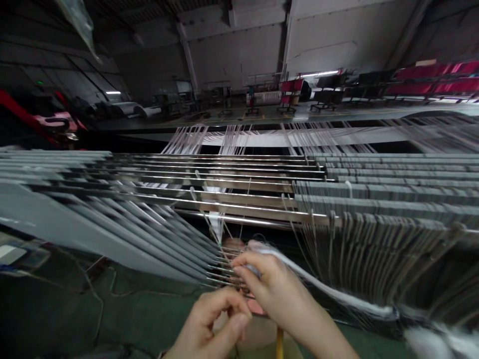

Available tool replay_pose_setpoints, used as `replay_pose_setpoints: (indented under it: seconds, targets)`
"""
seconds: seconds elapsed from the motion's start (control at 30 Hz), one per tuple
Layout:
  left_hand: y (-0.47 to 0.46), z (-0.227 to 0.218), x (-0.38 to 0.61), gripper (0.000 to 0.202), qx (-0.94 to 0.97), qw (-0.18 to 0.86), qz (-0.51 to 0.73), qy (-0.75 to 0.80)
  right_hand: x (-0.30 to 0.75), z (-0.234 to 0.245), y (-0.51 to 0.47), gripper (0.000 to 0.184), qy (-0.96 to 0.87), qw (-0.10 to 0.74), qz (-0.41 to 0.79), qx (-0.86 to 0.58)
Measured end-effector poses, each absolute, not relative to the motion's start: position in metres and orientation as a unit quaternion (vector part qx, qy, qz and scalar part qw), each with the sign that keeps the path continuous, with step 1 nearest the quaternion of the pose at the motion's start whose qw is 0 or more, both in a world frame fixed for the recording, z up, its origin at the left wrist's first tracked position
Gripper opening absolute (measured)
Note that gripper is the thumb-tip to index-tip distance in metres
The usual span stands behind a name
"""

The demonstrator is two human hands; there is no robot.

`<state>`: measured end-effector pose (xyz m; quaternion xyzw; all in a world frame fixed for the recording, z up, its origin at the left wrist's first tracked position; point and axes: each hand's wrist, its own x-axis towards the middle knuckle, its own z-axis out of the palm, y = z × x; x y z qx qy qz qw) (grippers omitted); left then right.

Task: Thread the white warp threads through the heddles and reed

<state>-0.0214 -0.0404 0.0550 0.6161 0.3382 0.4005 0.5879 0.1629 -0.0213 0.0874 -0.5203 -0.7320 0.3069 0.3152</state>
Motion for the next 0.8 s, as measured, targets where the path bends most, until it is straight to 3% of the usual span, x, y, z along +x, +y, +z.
replay_pose_setpoints:
  seconds: [0.13, 0.27, 0.37, 0.5, 0.7, 0.8]
  targets:
    - [-0.030, 0.058, -0.029, 0.026, 0.436, 0.703, 0.493, 0.271, 0.165, 0.097, -0.018, 0.022, -0.720, 0.336, 0.306, -0.524]
    - [-0.032, 0.050, -0.024, 0.031, 0.501, 0.693, 0.434, 0.285, 0.160, 0.099, -0.014, 0.024, -0.720, 0.393, 0.249, -0.515]
    - [-0.035, 0.047, -0.021, 0.033, 0.538, 0.657, 0.441, 0.290, 0.159, 0.094, -0.015, 0.027, -0.741, 0.351, 0.246, -0.516]
    - [-0.038, 0.053, -0.029, 0.025, 0.533, 0.546, 0.561, 0.322, 0.164, 0.092, -0.019, 0.024, -0.724, 0.336, 0.251, -0.547]
    - [-0.044, 0.044, -0.025, 0.018, 0.807, 0.275, 0.402, 0.333, 0.153, 0.105, -0.015, 0.020, -0.744, 0.330, 0.320, -0.484]
    - [-0.037, 0.032, -0.033, 0.023, 0.803, 0.154, 0.419, 0.395, 0.161, 0.096, -0.023, 0.015, -0.688, 0.405, 0.286, -0.529]
